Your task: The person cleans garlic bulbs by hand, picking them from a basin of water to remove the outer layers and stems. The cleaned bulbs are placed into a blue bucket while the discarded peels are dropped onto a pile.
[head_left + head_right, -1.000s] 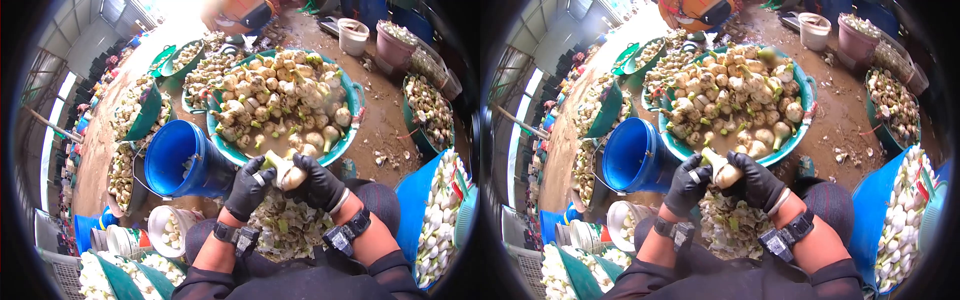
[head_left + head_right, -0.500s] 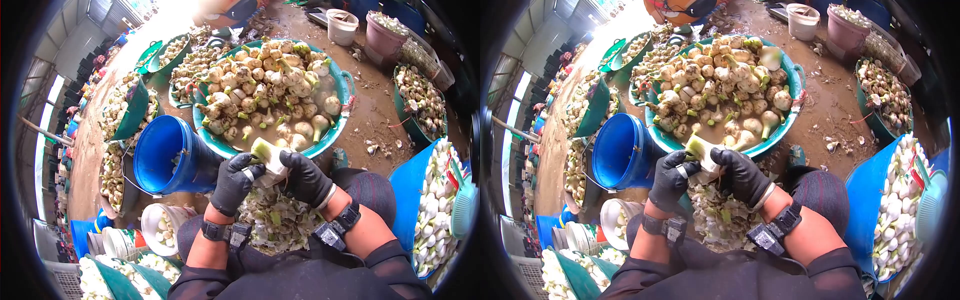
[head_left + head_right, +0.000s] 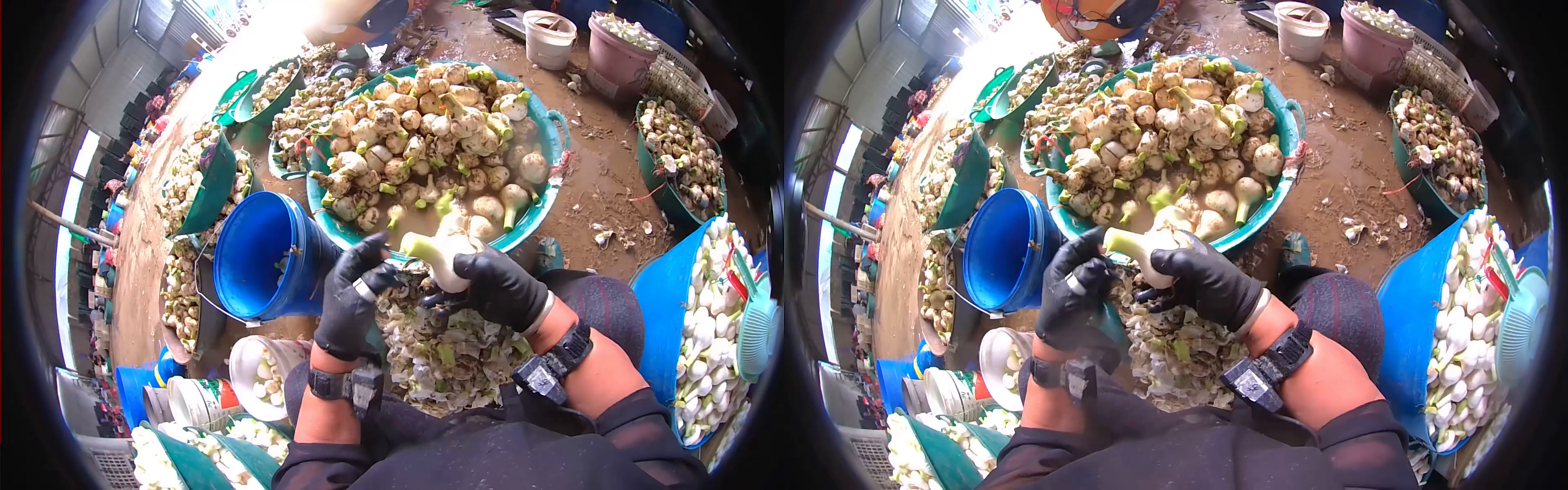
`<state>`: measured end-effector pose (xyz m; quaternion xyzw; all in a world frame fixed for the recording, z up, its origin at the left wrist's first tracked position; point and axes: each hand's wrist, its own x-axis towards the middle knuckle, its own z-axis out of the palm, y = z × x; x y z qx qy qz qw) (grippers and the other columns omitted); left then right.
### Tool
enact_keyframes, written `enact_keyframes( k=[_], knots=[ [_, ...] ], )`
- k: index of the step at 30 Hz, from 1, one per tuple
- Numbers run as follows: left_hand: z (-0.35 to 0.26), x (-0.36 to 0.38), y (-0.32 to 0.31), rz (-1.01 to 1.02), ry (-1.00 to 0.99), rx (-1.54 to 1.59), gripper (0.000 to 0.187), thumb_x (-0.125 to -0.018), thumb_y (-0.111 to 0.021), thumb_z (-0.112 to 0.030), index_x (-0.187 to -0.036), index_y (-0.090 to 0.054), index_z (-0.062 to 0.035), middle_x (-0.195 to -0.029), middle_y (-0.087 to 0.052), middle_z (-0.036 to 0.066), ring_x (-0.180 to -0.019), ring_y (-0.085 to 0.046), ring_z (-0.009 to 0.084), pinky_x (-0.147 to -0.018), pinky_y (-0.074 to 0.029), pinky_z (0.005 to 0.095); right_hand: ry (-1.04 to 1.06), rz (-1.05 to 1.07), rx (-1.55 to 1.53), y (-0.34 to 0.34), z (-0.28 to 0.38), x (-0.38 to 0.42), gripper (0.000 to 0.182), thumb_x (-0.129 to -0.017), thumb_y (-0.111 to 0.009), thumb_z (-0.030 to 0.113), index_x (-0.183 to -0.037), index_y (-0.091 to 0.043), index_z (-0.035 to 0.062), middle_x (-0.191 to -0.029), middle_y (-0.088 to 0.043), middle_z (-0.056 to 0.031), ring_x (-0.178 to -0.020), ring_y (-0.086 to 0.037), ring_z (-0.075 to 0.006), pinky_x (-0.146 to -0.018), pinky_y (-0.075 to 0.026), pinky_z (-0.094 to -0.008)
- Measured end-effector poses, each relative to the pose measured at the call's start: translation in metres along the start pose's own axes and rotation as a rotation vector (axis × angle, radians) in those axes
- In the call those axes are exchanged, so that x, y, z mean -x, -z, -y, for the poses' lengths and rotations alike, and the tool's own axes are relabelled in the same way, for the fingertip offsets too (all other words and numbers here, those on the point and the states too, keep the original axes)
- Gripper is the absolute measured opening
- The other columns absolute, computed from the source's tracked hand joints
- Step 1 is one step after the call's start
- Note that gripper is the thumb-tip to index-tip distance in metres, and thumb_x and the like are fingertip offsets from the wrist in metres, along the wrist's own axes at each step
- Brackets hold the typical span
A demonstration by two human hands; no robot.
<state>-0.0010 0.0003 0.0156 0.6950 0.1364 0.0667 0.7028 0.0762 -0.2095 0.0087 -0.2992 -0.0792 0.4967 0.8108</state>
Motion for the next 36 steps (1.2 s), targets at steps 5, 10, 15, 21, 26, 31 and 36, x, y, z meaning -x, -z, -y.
enact_keyframes(
  k=[5,10,15,21,26,31,36],
  knots=[
    [-0.005,0.012,-0.028,0.170,-0.010,0.349,0.041,-0.082,-0.068,-0.006,-0.120,-0.053,0.0009,-0.109,-0.061,0.009,-0.096,-0.058,0.0123,-0.083,-0.049,0.0264,0.347,-0.199,0.704,0.000,-0.016,-0.014,0.066,-0.069,-0.078,0.017,-0.121,-0.043,0.0004,-0.104,-0.058,-0.0083,-0.094,-0.058,-0.0170,-0.082,-0.048,-0.0287],
    [-0.010,0.012,-0.026,0.117,-0.066,0.115,0.030,-0.082,-0.066,-0.006,-0.109,-0.058,0.0027,-0.099,-0.065,0.009,-0.088,-0.062,0.0134,-0.077,-0.052,0.0275,0.304,-0.331,-0.071,-0.003,-0.016,-0.025,0.030,-0.083,-0.065,0.007,-0.109,-0.053,0.0023,-0.097,-0.059,-0.0054,-0.089,-0.058,-0.0136,-0.079,-0.049,-0.0277],
    [-0.001,0.003,-0.002,0.030,0.033,0.352,0.029,-0.085,-0.059,-0.016,-0.106,-0.058,0.0047,-0.095,-0.065,0.012,-0.079,-0.065,0.0198,-0.069,-0.054,0.0325,0.490,-0.173,0.037,-0.010,0.009,-0.022,0.014,-0.086,-0.059,0.004,-0.099,-0.057,0.0017,-0.087,-0.059,-0.0010,-0.081,-0.057,-0.0102,-0.075,-0.047,-0.0241],
    [0.008,-0.006,0.004,-0.120,0.055,0.595,0.028,-0.087,-0.058,-0.015,-0.109,-0.056,0.0017,-0.094,-0.063,0.013,-0.081,-0.064,0.0240,-0.070,-0.056,0.0369,-0.119,0.265,1.120,0.010,-0.032,-0.006,0.025,-0.075,-0.065,0.019,-0.095,-0.063,0.0038,-0.082,-0.065,-0.0106,-0.077,-0.061,-0.0198,-0.071,-0.048,-0.0329],
    [-0.012,-0.011,0.050,-0.323,-0.376,0.025,0.023,-0.085,-0.059,-0.005,-0.108,-0.057,-0.0001,-0.093,-0.062,0.006,-0.079,-0.060,0.0156,-0.070,-0.054,0.0296,-0.087,0.071,1.359,0.014,-0.019,-0.003,0.031,-0.074,-0.066,0.030,-0.092,-0.065,0.0045,-0.086,-0.066,-0.0167,-0.081,-0.064,-0.0299,-0.072,-0.050,-0.0379],
    [-0.034,-0.015,0.121,-0.509,-0.429,-0.646,0.030,-0.079,-0.062,0.002,-0.109,-0.060,0.0013,-0.106,-0.062,0.012,-0.094,-0.060,0.0210,-0.084,-0.048,0.0323,0.325,-0.519,0.697,0.013,0.022,-0.007,0.021,-0.085,-0.063,0.017,-0.101,-0.059,0.0036,-0.085,-0.063,-0.0055,-0.071,-0.060,-0.0129,-0.064,-0.050,-0.0257],
    [-0.018,-0.054,-0.014,0.288,-0.120,-0.682,0.038,-0.082,-0.068,-0.019,-0.112,-0.060,0.0019,-0.102,-0.064,0.014,-0.097,-0.061,0.0204,-0.085,-0.047,0.0306,0.414,-0.711,0.280,0.023,0.045,-0.002,0.019,-0.088,-0.057,0.009,-0.107,-0.056,0.0042,-0.091,-0.061,-0.0047,-0.077,-0.064,-0.0153,-0.064,-0.053,-0.0250]
  ],
)
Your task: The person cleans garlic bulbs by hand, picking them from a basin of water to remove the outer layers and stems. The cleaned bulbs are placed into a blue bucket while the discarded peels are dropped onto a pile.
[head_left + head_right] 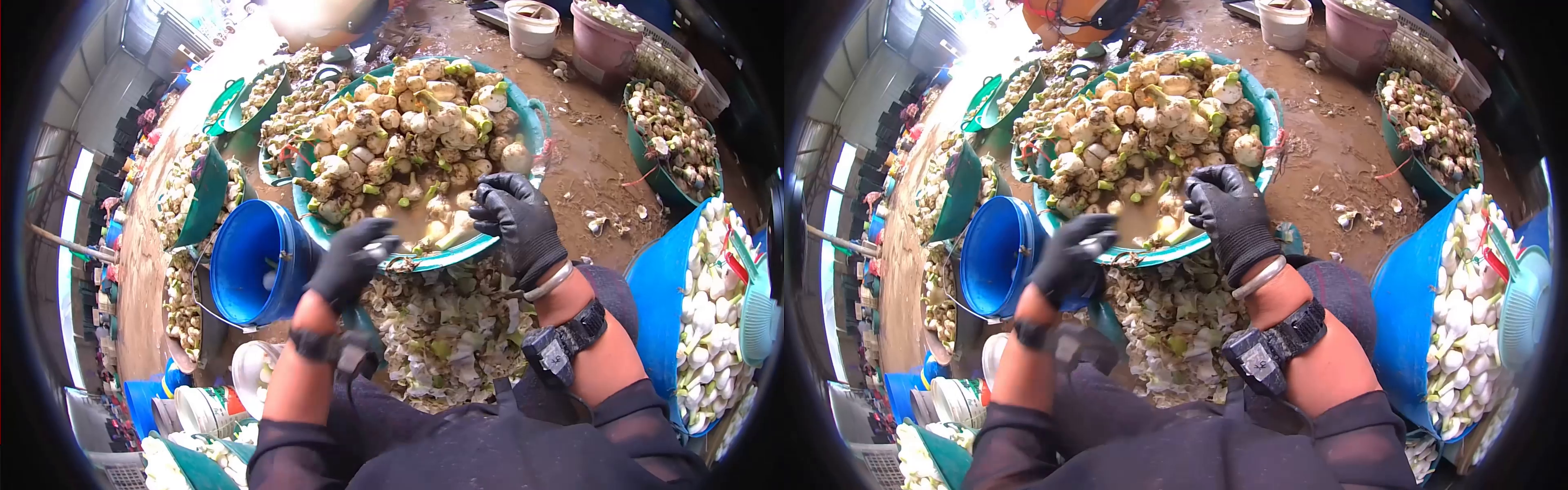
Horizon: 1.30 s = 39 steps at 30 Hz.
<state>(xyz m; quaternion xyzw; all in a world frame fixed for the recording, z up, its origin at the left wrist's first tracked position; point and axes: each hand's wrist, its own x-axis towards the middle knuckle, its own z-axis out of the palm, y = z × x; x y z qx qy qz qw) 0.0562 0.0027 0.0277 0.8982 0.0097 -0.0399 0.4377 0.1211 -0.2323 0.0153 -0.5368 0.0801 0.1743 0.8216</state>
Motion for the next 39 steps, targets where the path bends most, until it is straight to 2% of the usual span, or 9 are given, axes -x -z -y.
enact_keyframes(
  k=[9,15,16,22,26,28,31,34,39],
  knots=[
    [0.046,-0.093,-0.054,0.573,0.041,-0.625,0.038,-0.078,-0.065,-0.019,-0.107,-0.062,0.0065,-0.089,-0.067,0.020,-0.072,-0.064,0.0263,-0.072,-0.051,0.0331,0.063,0.043,-0.002,0.007,0.000,0.000,0.014,-0.083,-0.064,0.007,-0.093,-0.058,-0.0003,-0.075,-0.061,-0.0016,-0.059,-0.056,-0.0078,-0.054,-0.046,-0.0207],
    [-0.017,-0.011,-0.013,0.134,0.008,0.190,0.025,-0.078,-0.062,-0.003,-0.102,-0.066,0.0029,-0.095,-0.064,0.010,-0.083,-0.061,0.0142,-0.075,-0.049,0.0260,0.254,0.418,0.629,0.001,-0.019,0.007,0.070,-0.065,-0.069,0.018,-0.129,-0.045,0.0024,-0.119,-0.057,-0.0220,-0.113,-0.054,-0.0322,-0.095,-0.042,-0.0378],
    [-0.024,0.001,-0.012,0.103,0.150,0.421,0.021,-0.078,-0.063,-0.003,-0.098,-0.066,0.0016,-0.094,-0.063,0.010,-0.085,-0.063,0.0165,-0.075,-0.050,0.0260,0.665,0.374,0.685,-0.002,-0.047,0.000,0.065,-0.065,-0.070,0.018,-0.125,-0.049,0.0034,-0.110,-0.062,-0.0174,-0.104,-0.060,-0.0263,-0.090,-0.046,-0.0343],
    [0.012,0.043,-0.005,-0.409,0.096,0.778,0.023,-0.067,-0.069,0.004,-0.090,-0.065,-0.0006,-0.090,-0.064,0.010,-0.078,-0.065,0.0205,-0.067,-0.053,0.0275,0.136,0.442,0.548,-0.012,-0.032,0.020,0.060,-0.066,-0.078,0.011,-0.120,-0.053,0.0032,-0.106,-0.059,-0.0039,-0.094,-0.055,-0.0100,-0.087,-0.045,-0.0268],
    [0.022,0.051,-0.004,-0.105,0.201,0.228,0.022,-0.075,-0.072,-0.011,-0.095,-0.067,-0.0020,-0.086,-0.066,0.012,-0.079,-0.064,0.0166,-0.070,-0.051,0.0275,0.339,0.378,0.505,-0.015,-0.040,0.012,0.061,-0.064,-0.079,0.019,-0.117,-0.055,0.0012,-0.104,-0.063,-0.0093,-0.095,-0.059,-0.0153,-0.086,-0.047,-0.0292],
    [0.023,0.049,-0.009,-0.115,-0.196,-0.259,0.023,-0.085,-0.065,-0.017,-0.100,-0.066,0.0003,-0.088,-0.066,0.008,-0.082,-0.063,0.0128,-0.071,-0.049,0.0261,0.387,0.377,0.469,-0.021,-0.045,0.013,0.061,-0.065,-0.079,0.019,-0.117,-0.054,0.0002,-0.107,-0.062,-0.0094,-0.098,-0.058,-0.0157,-0.088,-0.046,-0.0293],
    [0.007,0.046,-0.023,-0.154,0.090,0.672,0.029,-0.087,-0.062,-0.027,-0.096,-0.065,0.0002,-0.087,-0.064,0.003,-0.078,-0.060,0.0103,-0.071,-0.048,0.0257,0.533,0.410,0.455,-0.031,-0.047,0.026,0.062,-0.066,-0.079,0.017,-0.119,-0.053,-0.0013,-0.111,-0.059,-0.0117,-0.107,-0.055,-0.0191,-0.093,-0.043,-0.0311],
    [0.003,0.043,-0.030,-0.220,0.114,0.790,0.030,-0.090,-0.059,-0.029,-0.097,-0.064,-0.0003,-0.086,-0.064,0.002,-0.078,-0.059,0.0088,-0.070,-0.048,0.0247,0.890,0.415,0.686,-0.036,-0.054,0.027,0.064,-0.066,-0.080,0.022,-0.119,-0.053,-0.0010,-0.113,-0.060,-0.0162,-0.106,-0.058,-0.0270,-0.093,-0.044,-0.0342],
    [0.007,0.043,-0.032,-0.258,0.098,0.740,0.028,-0.090,-0.059,-0.026,-0.100,-0.064,-0.0001,-0.090,-0.065,0.003,-0.080,-0.059,0.0080,-0.072,-0.048,0.0237,0.667,0.429,0.579,-0.035,-0.063,0.031,0.066,-0.068,-0.080,0.014,-0.125,-0.050,-0.0007,-0.115,-0.059,-0.0099,-0.106,-0.056,-0.0182,-0.092,-0.045,-0.0320]
  ],
)
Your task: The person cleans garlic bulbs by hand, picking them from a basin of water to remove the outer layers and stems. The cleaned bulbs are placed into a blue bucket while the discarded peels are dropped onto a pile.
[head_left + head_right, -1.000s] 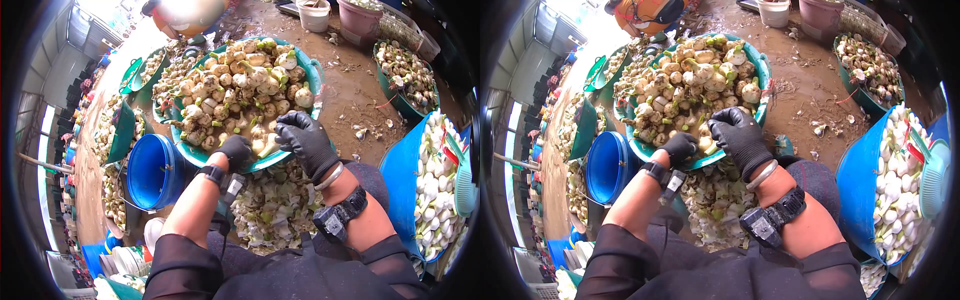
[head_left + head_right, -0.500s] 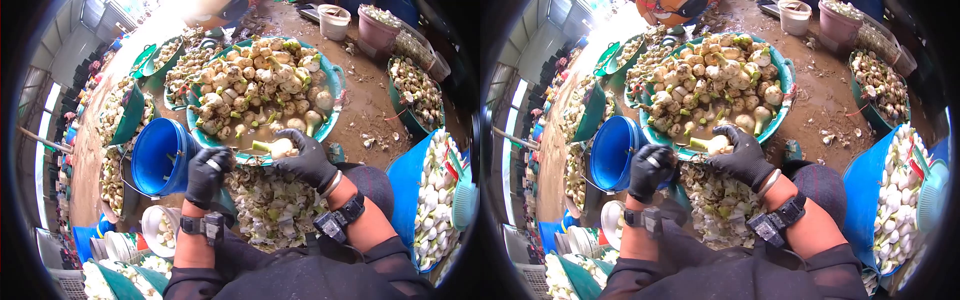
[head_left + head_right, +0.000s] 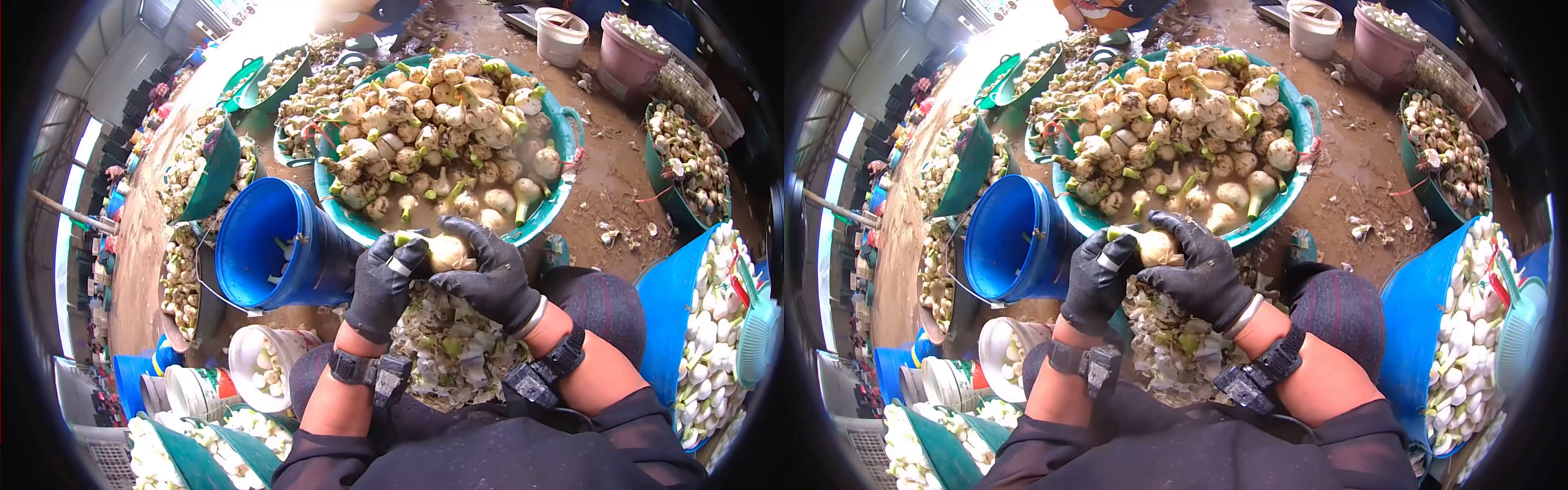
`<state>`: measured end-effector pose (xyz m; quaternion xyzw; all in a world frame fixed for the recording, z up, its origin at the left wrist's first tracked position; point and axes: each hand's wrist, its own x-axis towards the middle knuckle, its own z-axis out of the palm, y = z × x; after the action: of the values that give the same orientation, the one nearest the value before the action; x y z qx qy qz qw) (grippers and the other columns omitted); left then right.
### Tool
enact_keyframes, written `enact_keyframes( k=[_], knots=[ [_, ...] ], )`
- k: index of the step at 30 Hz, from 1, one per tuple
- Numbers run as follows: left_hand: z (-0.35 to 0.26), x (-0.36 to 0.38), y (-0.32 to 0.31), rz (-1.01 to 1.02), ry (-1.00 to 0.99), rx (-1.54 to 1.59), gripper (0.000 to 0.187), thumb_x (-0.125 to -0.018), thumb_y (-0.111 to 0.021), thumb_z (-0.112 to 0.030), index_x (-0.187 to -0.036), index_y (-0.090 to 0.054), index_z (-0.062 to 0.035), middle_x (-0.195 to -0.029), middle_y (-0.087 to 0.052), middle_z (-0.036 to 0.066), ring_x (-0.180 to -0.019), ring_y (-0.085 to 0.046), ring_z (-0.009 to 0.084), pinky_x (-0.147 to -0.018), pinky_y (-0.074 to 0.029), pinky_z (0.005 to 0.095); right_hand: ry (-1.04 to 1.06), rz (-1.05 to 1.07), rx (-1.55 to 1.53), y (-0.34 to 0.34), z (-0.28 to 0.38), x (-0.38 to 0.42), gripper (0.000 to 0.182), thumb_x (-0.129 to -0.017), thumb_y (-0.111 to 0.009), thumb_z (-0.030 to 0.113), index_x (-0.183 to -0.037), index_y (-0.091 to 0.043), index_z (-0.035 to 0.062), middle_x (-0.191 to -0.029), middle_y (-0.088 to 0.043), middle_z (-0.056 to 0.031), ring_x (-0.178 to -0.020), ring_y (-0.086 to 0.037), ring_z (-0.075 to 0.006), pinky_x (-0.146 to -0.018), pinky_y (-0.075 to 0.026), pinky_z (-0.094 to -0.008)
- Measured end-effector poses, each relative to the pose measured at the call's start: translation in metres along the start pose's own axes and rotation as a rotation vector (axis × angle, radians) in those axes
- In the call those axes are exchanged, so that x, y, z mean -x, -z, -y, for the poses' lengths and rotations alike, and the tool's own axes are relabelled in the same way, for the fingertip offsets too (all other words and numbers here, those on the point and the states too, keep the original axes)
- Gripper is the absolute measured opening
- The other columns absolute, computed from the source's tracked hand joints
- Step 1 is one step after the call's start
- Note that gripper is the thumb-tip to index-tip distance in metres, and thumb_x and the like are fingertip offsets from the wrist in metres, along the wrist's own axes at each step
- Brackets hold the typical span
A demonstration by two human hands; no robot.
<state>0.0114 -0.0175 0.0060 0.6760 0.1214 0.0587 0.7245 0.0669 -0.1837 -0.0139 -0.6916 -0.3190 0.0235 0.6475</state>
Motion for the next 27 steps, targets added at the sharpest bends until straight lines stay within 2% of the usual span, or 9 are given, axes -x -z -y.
enact_keyframes(
  k=[7,9,11,13,16,20,22,23,27],
  knots=[
    [-0.014,0.005,-0.005,0.073,0.055,0.119,0.025,-0.084,-0.060,-0.010,-0.105,-0.062,0.0028,-0.090,-0.066,0.005,-0.082,-0.061,0.0115,-0.075,-0.049,0.0252,-0.486,-0.004,-0.717,0.004,0.006,-0.002,0.058,-0.075,-0.068,-0.005,-0.129,-0.046,-0.0004,-0.110,-0.061,-0.0092,-0.096,-0.059,-0.0144,-0.084,-0.050,-0.0272],
    [-0.016,0.005,-0.003,0.085,0.077,0.111,0.028,-0.082,-0.060,-0.009,-0.107,-0.061,0.0042,-0.091,-0.066,0.007,-0.084,-0.062,0.0142,-0.077,-0.049,0.0263,-0.481,0.023,-0.623,0.007,0.009,-0.003,0.048,-0.082,-0.064,0.003,-0.127,-0.047,-0.0012,-0.106,-0.062,-0.0086,-0.092,-0.060,-0.0156,-0.081,-0.051,-0.0277],
    [-0.014,0.006,0.001,0.101,0.016,-0.007,0.025,-0.080,-0.061,-0.005,-0.104,-0.062,0.0053,-0.092,-0.066,0.007,-0.085,-0.063,0.0151,-0.078,-0.050,0.0274,-0.679,0.018,-1.065,0.010,0.008,-0.001,0.042,-0.086,-0.064,0.021,-0.119,-0.051,-0.0012,-0.097,-0.063,-0.0067,-0.082,-0.062,-0.0170,-0.070,-0.055,-0.0308],
    [-0.009,0.006,0.004,0.078,-0.008,-0.048,0.021,-0.081,-0.060,-0.002,-0.101,-0.063,0.0029,-0.091,-0.066,0.007,-0.084,-0.063,0.0154,-0.078,-0.050,0.0284,-0.808,0.091,-1.185,0.014,-0.005,-0.004,0.038,-0.090,-0.056,0.032,-0.112,-0.053,0.0010,-0.089,-0.063,-0.0077,-0.074,-0.063,-0.0203,-0.060,-0.054,-0.0321],
    [0.001,0.000,0.007,0.115,-0.625,-0.713,0.031,-0.067,-0.062,0.001,-0.097,-0.065,-0.0064,-0.087,-0.065,0.012,-0.081,-0.063,0.0290,-0.074,-0.050,0.0327,-1.138,0.297,-1.397,0.017,0.013,-0.007,0.036,-0.089,-0.056,0.031,-0.111,-0.052,0.0035,-0.081,-0.064,-0.0095,-0.064,-0.063,-0.0216,-0.050,-0.052,-0.0306],
    [-0.003,0.007,-0.004,0.180,-0.603,-0.829,0.034,-0.077,-0.062,-0.001,-0.111,-0.061,-0.0030,-0.094,-0.065,0.011,-0.085,-0.064,0.0194,-0.076,-0.050,0.0288,-1.024,0.429,-1.384,0.013,0.009,0.002,0.039,-0.087,-0.058,0.031,-0.114,-0.052,0.0033,-0.081,-0.064,-0.0086,-0.064,-0.063,-0.0194,-0.048,-0.050,-0.0276],
    [0.004,0.007,-0.003,-0.018,-0.067,-0.043,0.043,-0.083,-0.060,-0.005,-0.124,-0.051,0.0008,-0.100,-0.063,0.011,-0.088,-0.063,0.0189,-0.078,-0.051,0.0274,-0.998,0.325,-1.379,0.019,0.009,-0.001,0.040,-0.087,-0.059,0.032,-0.115,-0.053,0.0043,-0.082,-0.064,-0.0072,-0.063,-0.062,-0.0172,-0.047,-0.050,-0.0269],
    [-0.001,0.009,0.006,0.070,0.081,0.148,0.048,-0.086,-0.059,-0.008,-0.130,-0.043,0.0039,-0.107,-0.060,0.012,-0.091,-0.062,0.0179,-0.082,-0.050,0.0261,-0.993,0.324,-1.378,0.023,0.008,-0.003,0.040,-0.087,-0.059,0.032,-0.115,-0.053,0.0043,-0.082,-0.064,-0.0072,-0.063,-0.062,-0.0172,-0.047,-0.050,-0.0269],
    [-0.013,0.017,-0.004,0.186,0.160,0.187,0.040,-0.084,-0.061,-0.007,-0.122,-0.052,0.0024,-0.102,-0.062,0.009,-0.089,-0.061,0.0141,-0.080,-0.050,0.0266,-0.933,0.236,-1.149,0.024,0.007,-0.002,0.035,-0.087,-0.061,0.030,-0.112,-0.056,0.0060,-0.089,-0.063,-0.0038,-0.076,-0.061,-0.0130,-0.062,-0.052,-0.0275]
  ],
)
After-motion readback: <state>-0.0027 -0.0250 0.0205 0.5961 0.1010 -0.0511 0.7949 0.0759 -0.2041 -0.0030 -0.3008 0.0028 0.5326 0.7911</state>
